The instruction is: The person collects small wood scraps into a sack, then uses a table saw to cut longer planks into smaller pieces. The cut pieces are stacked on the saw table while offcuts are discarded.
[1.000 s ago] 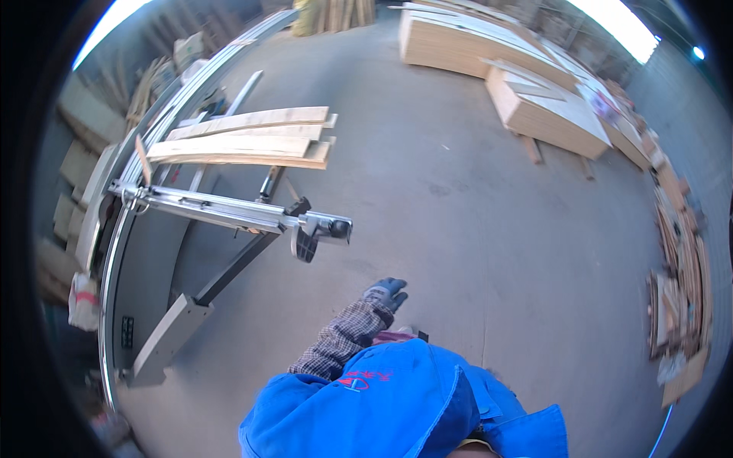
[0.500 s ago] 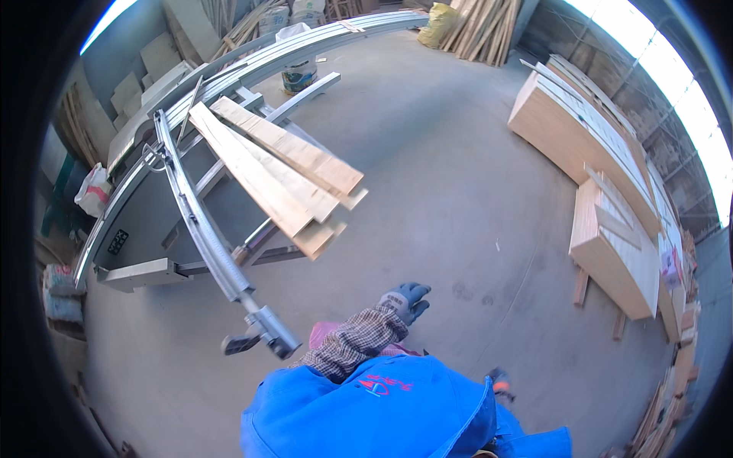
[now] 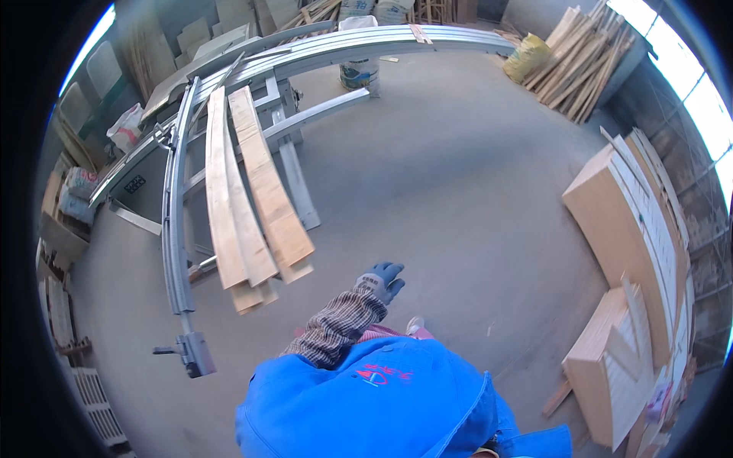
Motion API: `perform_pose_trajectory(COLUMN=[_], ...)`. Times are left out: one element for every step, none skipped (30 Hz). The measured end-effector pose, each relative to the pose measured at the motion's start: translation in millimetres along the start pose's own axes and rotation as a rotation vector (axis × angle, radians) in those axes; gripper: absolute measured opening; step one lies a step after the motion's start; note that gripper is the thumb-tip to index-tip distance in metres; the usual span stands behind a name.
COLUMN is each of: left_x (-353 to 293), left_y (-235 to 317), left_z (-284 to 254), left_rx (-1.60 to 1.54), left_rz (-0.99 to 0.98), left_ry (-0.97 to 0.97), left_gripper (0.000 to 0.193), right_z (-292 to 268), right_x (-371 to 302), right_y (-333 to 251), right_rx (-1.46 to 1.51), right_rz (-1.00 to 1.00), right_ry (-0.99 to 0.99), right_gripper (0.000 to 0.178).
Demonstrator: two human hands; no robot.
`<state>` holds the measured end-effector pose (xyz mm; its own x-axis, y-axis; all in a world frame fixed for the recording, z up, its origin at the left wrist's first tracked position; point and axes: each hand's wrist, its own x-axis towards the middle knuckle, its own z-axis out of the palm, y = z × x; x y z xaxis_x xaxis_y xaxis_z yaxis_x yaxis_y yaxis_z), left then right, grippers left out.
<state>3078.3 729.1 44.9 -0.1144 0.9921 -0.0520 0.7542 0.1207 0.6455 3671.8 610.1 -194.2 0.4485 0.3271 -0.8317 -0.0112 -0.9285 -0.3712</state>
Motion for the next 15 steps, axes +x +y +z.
perform_pose_trajectory(left_x=[24,43,63,81,98,115,128,146,166,184,202,225,248,270,288], left_y=[12,21,28,36,44,43,35,27,17,4,-9,-17,-27,-39,-68], left_z=[-5,-2,-7,-14,-14,-14,-18,-21,-25,-26,-26,-29,-36,-43,-37], left_rx=[-0.019,-0.065,-0.059,-0.053,-0.061,-0.091,-0.120,-0.148,-0.125,-0.100,-0.071,-0.081,-0.091,-0.099,-0.102], left_rz=[-0.016,-0.071,-0.047,-0.021,0.006,-0.053,-0.110,-0.152,-0.231,-0.311,-0.402,-0.448,-0.495,-0.541,-0.554], left_ry=[0.037,0.069,0.092,0.115,0.129,0.191,0.251,0.319,0.317,0.310,0.301,0.352,0.402,0.451,0.522], left_gripper=[0.042,0.042,0.041,0.041,0.041,0.041,0.041,0.041,0.041,0.041,0.042,0.042,0.042,0.043,0.042], right_z=[7,10,17,24,27,38,48,60,75,94,117,144,170,196,229], right_x=[19,40,58,74,90,103,111,114,116,118,119,122,125,128,134], right_y=[-45,-96,-147,-200,-254,-321,-386,-454,-520,-576,-626,-662,-698,-726,-737], right_rx=[-0.023,-0.061,-0.102,-0.129,-0.151,-0.150,-0.140,-0.113,-0.075,-0.040,-0.017,0.023,0.060,0.100,0.149], right_rz=[-0.025,-0.061,-0.097,-0.138,-0.188,-0.249,-0.317,-0.390,-0.466,-0.533,-0.592,-0.613,-0.629,-0.641,-0.539], right_ry=[-0.020,-0.031,-0.033,-0.037,-0.027,-0.019,-0.013,-0.006,-0.011,-0.035,-0.085,-0.181,-0.279,-0.376,-0.358], right_gripper=[0.014,0.014,0.014,0.014,0.014,0.014,0.015,0.015,0.015,0.015,0.015,0.016,0.017,0.018,0.018])
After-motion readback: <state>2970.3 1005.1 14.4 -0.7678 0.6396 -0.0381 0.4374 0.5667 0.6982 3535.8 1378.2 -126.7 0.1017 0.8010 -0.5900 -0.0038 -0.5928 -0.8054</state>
